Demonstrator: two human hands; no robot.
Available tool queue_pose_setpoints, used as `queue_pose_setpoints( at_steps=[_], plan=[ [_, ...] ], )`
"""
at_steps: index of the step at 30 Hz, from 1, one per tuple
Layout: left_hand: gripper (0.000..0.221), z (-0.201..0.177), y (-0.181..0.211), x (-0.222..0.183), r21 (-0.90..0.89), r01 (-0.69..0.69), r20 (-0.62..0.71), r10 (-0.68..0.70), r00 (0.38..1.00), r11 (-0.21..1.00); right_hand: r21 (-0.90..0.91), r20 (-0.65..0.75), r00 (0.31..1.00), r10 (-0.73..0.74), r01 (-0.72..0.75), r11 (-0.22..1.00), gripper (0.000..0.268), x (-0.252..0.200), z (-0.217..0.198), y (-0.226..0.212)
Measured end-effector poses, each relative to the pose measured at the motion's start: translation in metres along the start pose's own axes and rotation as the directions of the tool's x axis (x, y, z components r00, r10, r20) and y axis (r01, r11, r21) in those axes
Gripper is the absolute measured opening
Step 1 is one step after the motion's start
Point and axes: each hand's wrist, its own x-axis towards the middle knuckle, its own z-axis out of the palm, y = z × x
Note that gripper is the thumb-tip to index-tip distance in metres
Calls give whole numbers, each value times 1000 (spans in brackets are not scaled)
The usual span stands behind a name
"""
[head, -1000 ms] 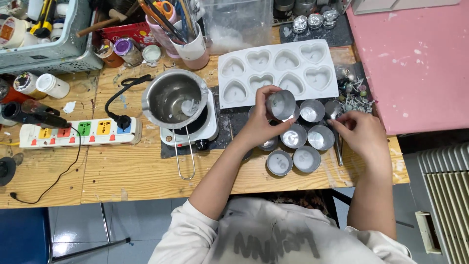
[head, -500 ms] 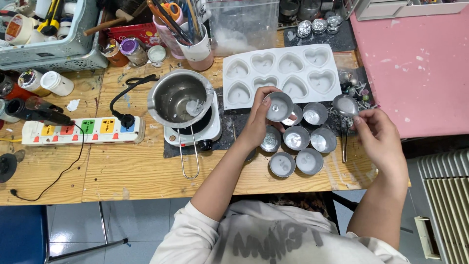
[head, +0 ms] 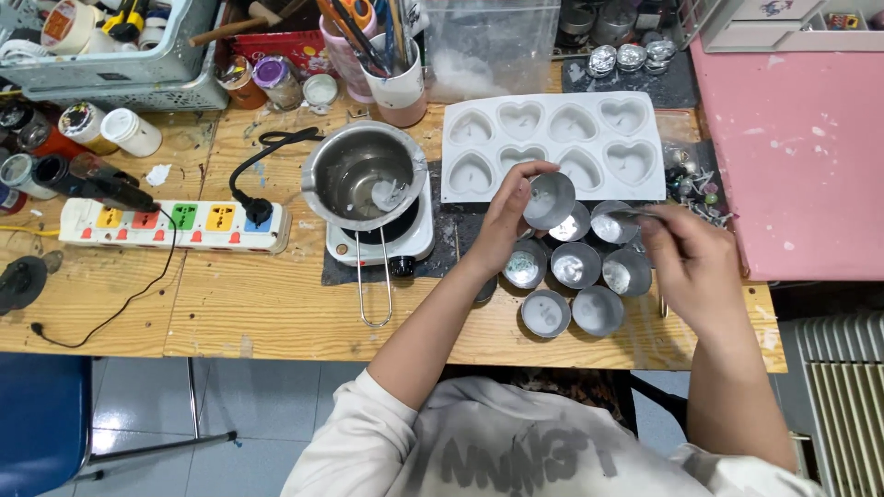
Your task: Scraping and cleaning residue from small metal candle tins using a spoon.
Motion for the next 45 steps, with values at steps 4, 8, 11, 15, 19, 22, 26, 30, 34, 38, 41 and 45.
queue_pose_setpoints(
  at_steps=[4,8,11,15,19,22,26,30,34,38,41,45],
  plan=[
    [54,-3,-4,0,34,0,-9,0,1000,999,-249,99,959,-267,283,926,16,12,11,-23],
    [55,-2,-6,0,62,-57,-46,60,997,996,-619,319,910,-263,410,670,15,22,24,-30],
    [55,-1,-10,1,70,-71,-92,78,993,995,-735,399,890,-220,454,504,19,28,31,-30],
    [55,0,-7,1,154,-94,-126,114,985,984,-805,435,872,-226,488,337,22,36,42,-29],
    [55,-3,-13,2,146,-112,-157,135,978,983,-805,458,853,-252,518,289,16,37,54,-23],
    [52,-6,-18,3,149,-228,-154,251,956,962,-793,492,832,-256,550,263,13,38,60,-18],
    [50,-9,-24,3,287,-313,-192,374,907,905,-712,517,831,-203,550,437,10,43,62,-21],
    [46,-7,-21,4,191,-417,-167,448,878,889,-631,537,840,-74,459,625,10,50,60,-34],
    [44,-8,-21,4,169,-464,-180,490,853,869,-633,544,839,-3,413,655,9,53,65,-39],
    [44,-13,-21,6,118,-370,-195,387,901,922,-632,552,834,-9,425,648,9,54,68,-38],
    [44,-10,-16,7,135,-335,-209,357,910,932,-622,558,830,5,414,665,8,55,67,-40],
    [42,-15,-11,3,270,-457,-155,507,848,847,-590,575,817,46,375,715,11,57,71,-42]
  ],
)
